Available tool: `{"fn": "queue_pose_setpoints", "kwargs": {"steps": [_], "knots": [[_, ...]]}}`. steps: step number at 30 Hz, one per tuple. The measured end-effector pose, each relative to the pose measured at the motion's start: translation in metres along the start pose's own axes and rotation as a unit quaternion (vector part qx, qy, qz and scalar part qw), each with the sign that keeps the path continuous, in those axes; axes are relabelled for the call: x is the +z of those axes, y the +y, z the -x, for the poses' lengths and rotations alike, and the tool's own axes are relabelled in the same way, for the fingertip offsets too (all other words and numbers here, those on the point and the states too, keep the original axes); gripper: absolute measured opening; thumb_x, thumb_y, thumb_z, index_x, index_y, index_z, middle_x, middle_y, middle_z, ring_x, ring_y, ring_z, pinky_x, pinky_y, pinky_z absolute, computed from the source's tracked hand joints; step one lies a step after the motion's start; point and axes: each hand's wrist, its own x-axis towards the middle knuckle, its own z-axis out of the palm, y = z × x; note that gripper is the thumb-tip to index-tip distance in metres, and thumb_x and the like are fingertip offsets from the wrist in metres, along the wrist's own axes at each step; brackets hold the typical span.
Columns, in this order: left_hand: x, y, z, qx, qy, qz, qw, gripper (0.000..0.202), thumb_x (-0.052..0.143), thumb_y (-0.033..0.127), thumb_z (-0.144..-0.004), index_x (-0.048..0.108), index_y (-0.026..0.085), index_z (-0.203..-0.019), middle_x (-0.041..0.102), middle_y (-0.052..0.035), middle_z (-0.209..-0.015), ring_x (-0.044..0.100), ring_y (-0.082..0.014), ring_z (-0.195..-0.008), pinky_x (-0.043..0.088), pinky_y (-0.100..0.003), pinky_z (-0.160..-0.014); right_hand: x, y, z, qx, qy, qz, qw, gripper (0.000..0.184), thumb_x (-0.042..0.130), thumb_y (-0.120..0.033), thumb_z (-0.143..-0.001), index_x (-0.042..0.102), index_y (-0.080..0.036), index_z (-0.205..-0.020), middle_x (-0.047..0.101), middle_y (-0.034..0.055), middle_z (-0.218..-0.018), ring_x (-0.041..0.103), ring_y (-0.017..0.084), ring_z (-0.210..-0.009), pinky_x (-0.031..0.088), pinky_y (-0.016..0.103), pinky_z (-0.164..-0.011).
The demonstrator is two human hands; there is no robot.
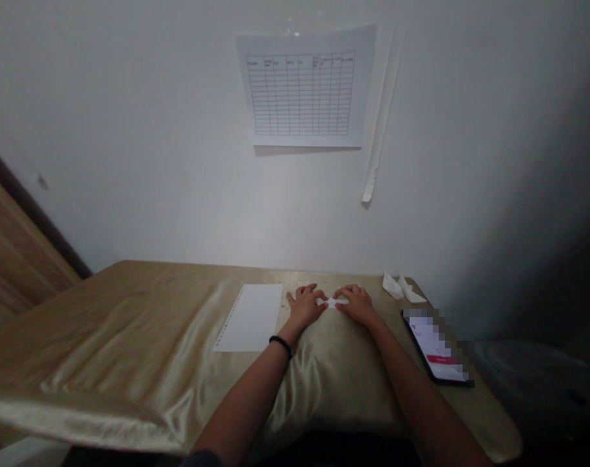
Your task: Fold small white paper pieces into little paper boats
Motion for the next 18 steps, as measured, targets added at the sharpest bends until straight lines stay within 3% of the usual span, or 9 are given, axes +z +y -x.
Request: {"fn": "queue_pose_setpoints", "kwargs": {"steps": [10, 18], "knots": [[0.0, -0.007, -0.004, -0.009, -0.014, 0.006, 1.0, 0.023, 0.065, 0.045, -0.089, 0.071, 0.04, -0.111, 0.051, 0.003, -0.152, 0.033, -0.0341, -0.144, 0.01, -0.074, -0.113, -0.001, 0.0, 0.001, 0.001, -0.012, -0.012, 1.0, 0.031, 0.067, -0.033, -0.084, 0.07, -0.038, -0.114, 0.052, 0.0012, -0.132, 0.041, 0.024, -0.129, 0.023, 0.04, -0.113], [-0.003, -0.011, -0.003, -0.027, 0.003, 0.024, 0.999, 0.027, 0.066, 0.041, -0.087, 0.065, 0.033, -0.113, 0.058, 0.0013, -0.145, 0.041, -0.0281, -0.139, 0.013, -0.064, -0.118, -0.001, 0.002, -0.001, -0.003, -0.01, -0.006, 1.0, 0.03, 0.067, -0.032, -0.084, 0.07, -0.038, -0.113, 0.053, 0.0007, -0.132, 0.043, 0.023, -0.127, 0.025, 0.038, -0.112]]}}
